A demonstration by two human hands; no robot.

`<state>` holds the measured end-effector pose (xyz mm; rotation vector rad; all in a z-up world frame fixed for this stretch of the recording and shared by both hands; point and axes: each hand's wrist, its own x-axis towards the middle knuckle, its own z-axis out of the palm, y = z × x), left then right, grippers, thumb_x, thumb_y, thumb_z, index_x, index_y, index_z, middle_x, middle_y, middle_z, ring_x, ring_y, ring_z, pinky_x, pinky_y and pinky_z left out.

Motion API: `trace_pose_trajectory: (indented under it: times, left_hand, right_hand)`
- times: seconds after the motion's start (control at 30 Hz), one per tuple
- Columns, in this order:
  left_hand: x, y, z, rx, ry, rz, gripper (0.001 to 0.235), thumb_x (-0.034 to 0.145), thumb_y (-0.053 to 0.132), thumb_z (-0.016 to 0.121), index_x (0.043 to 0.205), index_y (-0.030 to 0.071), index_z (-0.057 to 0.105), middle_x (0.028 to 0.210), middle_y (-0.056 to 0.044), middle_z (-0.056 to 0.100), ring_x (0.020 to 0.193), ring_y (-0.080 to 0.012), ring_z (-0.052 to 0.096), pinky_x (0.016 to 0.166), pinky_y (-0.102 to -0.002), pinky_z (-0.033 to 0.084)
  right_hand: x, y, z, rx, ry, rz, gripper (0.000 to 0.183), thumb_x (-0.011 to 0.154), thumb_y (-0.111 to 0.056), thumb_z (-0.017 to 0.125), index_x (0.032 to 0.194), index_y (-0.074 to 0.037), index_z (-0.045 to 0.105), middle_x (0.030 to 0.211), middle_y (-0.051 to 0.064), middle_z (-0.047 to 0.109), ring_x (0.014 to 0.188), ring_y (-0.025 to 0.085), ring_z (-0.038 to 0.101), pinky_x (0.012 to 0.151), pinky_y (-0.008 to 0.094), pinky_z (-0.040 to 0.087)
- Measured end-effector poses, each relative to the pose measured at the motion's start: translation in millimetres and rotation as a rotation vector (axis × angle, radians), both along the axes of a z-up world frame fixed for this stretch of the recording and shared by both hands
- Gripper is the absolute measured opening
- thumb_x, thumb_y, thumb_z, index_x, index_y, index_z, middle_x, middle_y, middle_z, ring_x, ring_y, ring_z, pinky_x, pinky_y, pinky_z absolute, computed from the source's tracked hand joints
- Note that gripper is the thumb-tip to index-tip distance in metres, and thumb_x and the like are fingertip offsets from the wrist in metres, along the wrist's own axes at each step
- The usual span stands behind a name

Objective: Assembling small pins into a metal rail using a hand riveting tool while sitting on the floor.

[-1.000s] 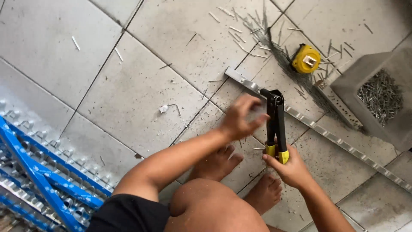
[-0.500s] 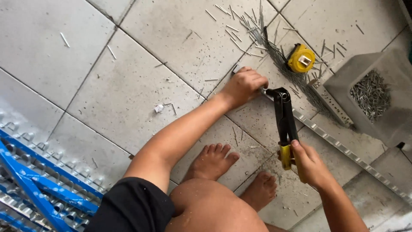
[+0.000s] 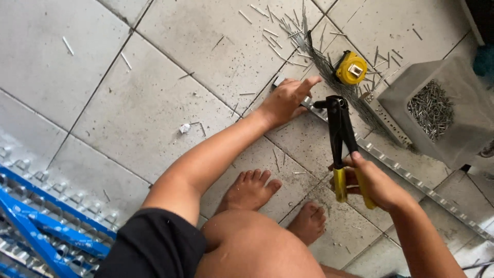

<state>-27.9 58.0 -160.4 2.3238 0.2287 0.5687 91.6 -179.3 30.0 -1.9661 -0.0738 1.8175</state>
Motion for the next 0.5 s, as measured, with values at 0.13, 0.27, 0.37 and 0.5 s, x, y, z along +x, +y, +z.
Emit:
trace_pose_trajectory:
  times: [0.13, 0.27, 0.37, 0.5]
  left_hand:
    - [8, -12, -39, -0.139, -0.042, -0.002, 0.102, 0.065, 0.01, 0.094, 0.148, 0.013, 0.034, 0.093, 0.002, 0.073, 0.091, -0.0206, 0.07, 0.099, -0.04, 0.051]
    - [7, -3, -23, -0.023, -0.088, 0.033, 0.103, 0.064, 0.012, 0.096, 0.148, 0.01, 0.036, 0.093, -0.001, 0.073, 0.088, -0.0229, 0.07, 0.094, -0.042, 0.052]
    - [6, -20, -40, -0.066, -0.046, 0.037, 0.1, 0.067, 0.013, 0.095, 0.148, 0.009, 0.036, 0.094, 0.0, 0.072, 0.089, -0.0228, 0.07, 0.095, -0.042, 0.051]
    - [14, -9, -58, -0.134, 0.02, 0.011, 0.095, 0.066, 0.015, 0.093, 0.145, 0.017, 0.041, 0.094, 0.009, 0.071, 0.092, -0.0151, 0.07, 0.098, -0.035, 0.051]
  right_hand:
    - [-26, 24, 31, -0.131, -0.314, 0.468, 0.082, 0.099, -0.065, 0.038, 0.1, 0.01, 0.071, 0.091, 0.04, 0.071, 0.102, 0.056, 0.067, 0.087, 0.06, 0.049]
    - [-19, 28, 41, -0.127, -0.346, 0.465, 0.078, 0.099, -0.062, 0.036, 0.084, 0.005, 0.075, 0.077, 0.03, 0.076, 0.084, 0.043, 0.075, 0.081, 0.05, 0.053]
    - [-31, 23, 49, -0.121, -0.314, 0.409, 0.081, 0.101, -0.06, 0.035, 0.082, 0.008, 0.076, 0.078, 0.03, 0.075, 0.084, 0.042, 0.072, 0.082, 0.051, 0.053]
    - [-21, -9, -8, -0.104, -0.427, 0.452, 0.07, 0.098, -0.065, 0.044, 0.094, -0.003, 0.076, 0.079, 0.026, 0.076, 0.094, 0.045, 0.072, 0.085, 0.055, 0.051]
